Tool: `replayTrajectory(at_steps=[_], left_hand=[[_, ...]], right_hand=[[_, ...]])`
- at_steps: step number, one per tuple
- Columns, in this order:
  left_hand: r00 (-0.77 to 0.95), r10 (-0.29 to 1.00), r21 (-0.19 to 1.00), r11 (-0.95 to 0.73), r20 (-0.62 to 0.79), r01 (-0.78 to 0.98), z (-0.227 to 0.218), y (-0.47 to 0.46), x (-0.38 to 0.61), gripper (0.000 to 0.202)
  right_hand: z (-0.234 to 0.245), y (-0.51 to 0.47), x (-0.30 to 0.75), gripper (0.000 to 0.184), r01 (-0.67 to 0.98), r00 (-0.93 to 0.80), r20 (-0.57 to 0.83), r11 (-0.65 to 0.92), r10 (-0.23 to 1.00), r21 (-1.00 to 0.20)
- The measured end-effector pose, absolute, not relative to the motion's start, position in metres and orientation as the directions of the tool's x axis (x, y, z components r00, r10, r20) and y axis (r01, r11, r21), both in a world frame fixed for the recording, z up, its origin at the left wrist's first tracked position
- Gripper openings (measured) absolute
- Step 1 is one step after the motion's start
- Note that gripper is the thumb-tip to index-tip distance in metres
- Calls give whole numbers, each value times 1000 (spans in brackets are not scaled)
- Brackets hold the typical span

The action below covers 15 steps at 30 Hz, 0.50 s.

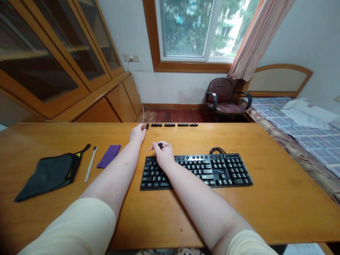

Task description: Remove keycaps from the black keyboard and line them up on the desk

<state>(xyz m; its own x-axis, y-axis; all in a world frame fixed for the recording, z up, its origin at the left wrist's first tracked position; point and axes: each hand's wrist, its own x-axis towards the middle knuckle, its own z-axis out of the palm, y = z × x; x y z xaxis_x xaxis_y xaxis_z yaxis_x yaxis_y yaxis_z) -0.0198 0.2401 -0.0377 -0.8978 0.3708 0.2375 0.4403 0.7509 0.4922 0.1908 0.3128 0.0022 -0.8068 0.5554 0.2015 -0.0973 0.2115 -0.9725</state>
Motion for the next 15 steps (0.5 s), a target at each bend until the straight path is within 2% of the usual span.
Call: replayTrajectory(at_steps=[5, 11, 15], left_hand=[[-918, 330, 552, 734, 218, 395, -38, 239, -18, 28], [-963, 211, 668, 695, 166, 268, -35, 225, -3, 36], [-965, 247, 754, 616, 91, 228, -35, 204, 32, 32]], right_hand=[[2, 313, 191, 34, -100, -806, 196, 198, 559, -975], [-2, 311, 188, 39, -70, -826, 120, 111, 551, -991], [1, 309, 188, 35, -82, -849, 84, 27, 521, -996]])
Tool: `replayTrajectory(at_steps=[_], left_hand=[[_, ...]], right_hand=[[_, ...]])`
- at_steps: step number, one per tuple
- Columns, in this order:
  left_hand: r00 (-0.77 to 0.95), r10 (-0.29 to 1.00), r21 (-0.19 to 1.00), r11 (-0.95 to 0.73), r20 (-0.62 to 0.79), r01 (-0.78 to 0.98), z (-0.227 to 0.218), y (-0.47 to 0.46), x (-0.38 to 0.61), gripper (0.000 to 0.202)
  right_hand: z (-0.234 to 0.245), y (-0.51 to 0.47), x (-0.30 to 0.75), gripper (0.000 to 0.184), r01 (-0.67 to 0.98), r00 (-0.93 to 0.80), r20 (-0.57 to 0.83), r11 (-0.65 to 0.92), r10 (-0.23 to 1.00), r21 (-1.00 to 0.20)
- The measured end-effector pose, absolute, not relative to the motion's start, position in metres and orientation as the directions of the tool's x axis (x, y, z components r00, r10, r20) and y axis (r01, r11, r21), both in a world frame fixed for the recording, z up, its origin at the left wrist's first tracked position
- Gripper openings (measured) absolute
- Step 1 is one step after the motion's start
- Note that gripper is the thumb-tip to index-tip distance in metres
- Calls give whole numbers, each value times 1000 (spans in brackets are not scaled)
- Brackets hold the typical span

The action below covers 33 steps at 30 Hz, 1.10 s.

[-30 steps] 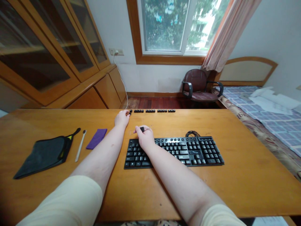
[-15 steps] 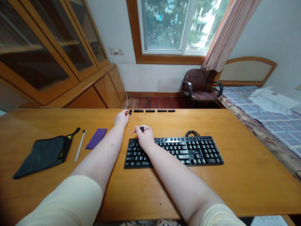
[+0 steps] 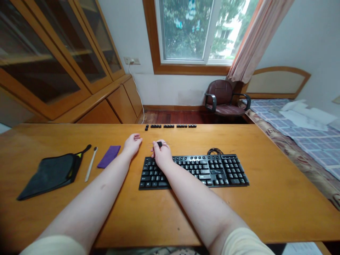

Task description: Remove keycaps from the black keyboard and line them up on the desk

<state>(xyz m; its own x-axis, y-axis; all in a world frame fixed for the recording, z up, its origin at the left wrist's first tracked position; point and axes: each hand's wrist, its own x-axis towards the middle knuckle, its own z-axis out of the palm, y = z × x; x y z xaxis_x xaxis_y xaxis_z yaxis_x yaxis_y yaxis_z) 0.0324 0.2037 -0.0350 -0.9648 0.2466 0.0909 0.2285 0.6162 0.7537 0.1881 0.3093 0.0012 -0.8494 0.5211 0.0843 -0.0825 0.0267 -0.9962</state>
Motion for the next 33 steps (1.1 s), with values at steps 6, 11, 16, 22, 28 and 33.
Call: replayTrajectory(at_steps=[6, 11, 16, 22, 28, 33], left_hand=[[-909, 416, 928, 331, 20, 172, -35, 162, 106, 37], [-688, 703, 800, 304, 177, 516, -12, 157, 129, 47], [-517, 848, 723, 284, 119, 631, -4, 166, 134, 52], [-499, 863, 711, 300, 82, 636, -8, 164, 133, 58], [-535, 844, 705, 359, 34, 611, -8, 164, 131, 60], [-544, 839, 704, 374, 20, 604, -8, 165, 131, 54]], right_hand=[[1, 308, 189, 36, -151, -867, 124, -18, 482, -988], [-3, 311, 191, 36, -103, -876, 180, 190, 448, -976], [23, 321, 200, 25, 33, -898, 217, 549, 383, -835], [50, 333, 206, 29, 40, -986, 107, 795, 131, -605], [36, 330, 204, 27, -43, -993, 117, 830, 27, -556], [29, 326, 201, 28, -24, -995, 92, 781, 43, -624]])
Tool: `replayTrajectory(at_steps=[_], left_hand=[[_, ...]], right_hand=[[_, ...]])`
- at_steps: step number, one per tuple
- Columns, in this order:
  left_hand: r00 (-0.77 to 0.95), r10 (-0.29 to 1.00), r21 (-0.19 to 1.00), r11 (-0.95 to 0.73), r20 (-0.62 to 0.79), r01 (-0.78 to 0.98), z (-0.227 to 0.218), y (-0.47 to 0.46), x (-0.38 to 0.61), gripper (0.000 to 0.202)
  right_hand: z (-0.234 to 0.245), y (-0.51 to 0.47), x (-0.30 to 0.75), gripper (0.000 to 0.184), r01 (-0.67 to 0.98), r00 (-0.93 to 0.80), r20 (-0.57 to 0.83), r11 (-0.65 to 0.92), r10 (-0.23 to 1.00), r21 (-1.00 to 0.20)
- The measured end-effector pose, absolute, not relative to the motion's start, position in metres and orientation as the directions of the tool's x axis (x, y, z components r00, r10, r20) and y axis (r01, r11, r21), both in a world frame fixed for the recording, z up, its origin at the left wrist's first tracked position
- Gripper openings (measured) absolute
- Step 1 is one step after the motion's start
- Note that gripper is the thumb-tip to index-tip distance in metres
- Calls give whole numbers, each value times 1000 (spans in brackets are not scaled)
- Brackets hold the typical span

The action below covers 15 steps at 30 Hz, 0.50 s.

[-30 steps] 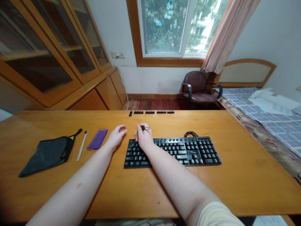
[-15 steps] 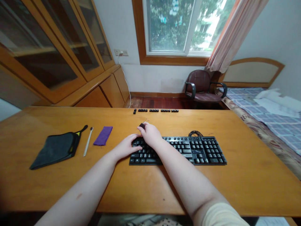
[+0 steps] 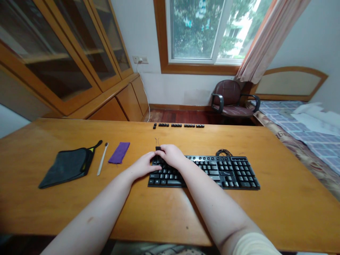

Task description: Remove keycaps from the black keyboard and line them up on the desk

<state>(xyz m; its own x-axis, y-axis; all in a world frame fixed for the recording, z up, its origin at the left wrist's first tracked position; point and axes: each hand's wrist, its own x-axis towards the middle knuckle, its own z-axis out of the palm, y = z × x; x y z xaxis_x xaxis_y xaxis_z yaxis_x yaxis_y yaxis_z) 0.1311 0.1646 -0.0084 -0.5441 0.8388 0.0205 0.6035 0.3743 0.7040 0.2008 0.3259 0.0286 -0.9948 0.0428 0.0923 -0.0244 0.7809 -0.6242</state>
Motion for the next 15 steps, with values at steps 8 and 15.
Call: replayTrajectory(at_steps=[8, 15], left_hand=[[-557, 830, 736, 361, 25, 573, -11, 165, 130, 48], [-554, 833, 762, 361, -5, 537, -8, 166, 132, 41]], right_hand=[[24, 325, 202, 21, -90, -996, 77, 708, -51, -700], [21, 329, 199, 20, -201, -979, 123, 706, -161, -679]])
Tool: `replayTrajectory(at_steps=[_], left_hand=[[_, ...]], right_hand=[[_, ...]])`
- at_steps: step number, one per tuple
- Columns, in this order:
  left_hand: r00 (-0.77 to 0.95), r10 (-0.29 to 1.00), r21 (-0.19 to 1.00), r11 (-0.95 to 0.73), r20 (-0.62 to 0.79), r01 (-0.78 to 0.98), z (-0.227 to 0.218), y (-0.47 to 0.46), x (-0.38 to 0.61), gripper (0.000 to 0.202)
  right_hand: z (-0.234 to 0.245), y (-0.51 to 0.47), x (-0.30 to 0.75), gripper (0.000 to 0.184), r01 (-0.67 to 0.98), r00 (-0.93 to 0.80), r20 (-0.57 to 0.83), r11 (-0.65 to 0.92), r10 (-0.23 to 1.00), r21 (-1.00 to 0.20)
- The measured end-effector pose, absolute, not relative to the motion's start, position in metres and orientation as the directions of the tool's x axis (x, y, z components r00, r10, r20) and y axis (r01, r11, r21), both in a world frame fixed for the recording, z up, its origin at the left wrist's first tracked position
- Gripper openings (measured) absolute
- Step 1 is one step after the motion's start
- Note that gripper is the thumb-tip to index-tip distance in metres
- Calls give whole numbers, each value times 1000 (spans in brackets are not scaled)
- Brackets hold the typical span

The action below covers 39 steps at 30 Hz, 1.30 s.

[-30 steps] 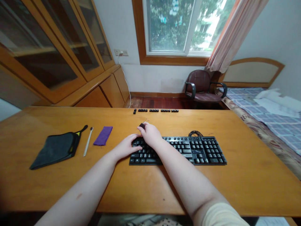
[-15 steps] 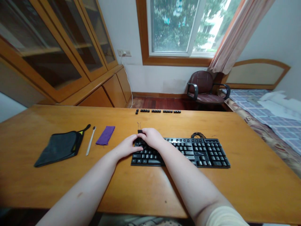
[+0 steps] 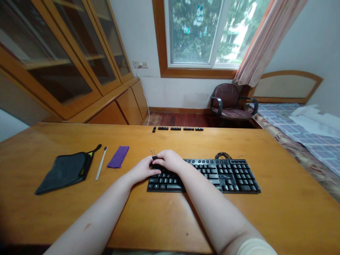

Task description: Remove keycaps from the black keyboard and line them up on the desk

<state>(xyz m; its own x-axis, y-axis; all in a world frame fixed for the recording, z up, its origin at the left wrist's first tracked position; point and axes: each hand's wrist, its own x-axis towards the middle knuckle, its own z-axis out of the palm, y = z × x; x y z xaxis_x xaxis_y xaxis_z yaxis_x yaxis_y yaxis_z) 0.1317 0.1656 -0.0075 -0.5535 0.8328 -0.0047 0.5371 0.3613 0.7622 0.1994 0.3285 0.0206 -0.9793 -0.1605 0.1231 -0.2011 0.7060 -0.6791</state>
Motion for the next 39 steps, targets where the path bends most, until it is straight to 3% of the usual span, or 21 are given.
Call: replayTrajectory(at_steps=[10, 15, 21, 28, 34, 39], left_hand=[[-564, 826, 754, 384, -22, 532, -4, 166, 133, 36], [-567, 823, 756, 382, -17, 531, -3, 166, 133, 39], [-539, 842, 775, 326, 22, 541, -6, 165, 132, 46], [-529, 849, 783, 321, 12, 533, -7, 165, 131, 39], [-536, 844, 771, 334, 11, 542, -9, 165, 131, 41], [-525, 851, 785, 319, 10, 531, -6, 165, 132, 40]], right_hand=[[19, 330, 200, 24, -165, -985, 88, 691, -146, -703], [20, 331, 200, 26, -216, -976, 137, 696, -168, -684], [13, 327, 200, 22, -86, -994, 110, 591, 5, -802], [16, 329, 201, 13, -191, -976, 106, 518, -189, -834], [15, 329, 201, 14, -130, -982, 47, 487, -180, -864], [20, 328, 203, 15, -213, -971, 107, 568, -214, -795]])
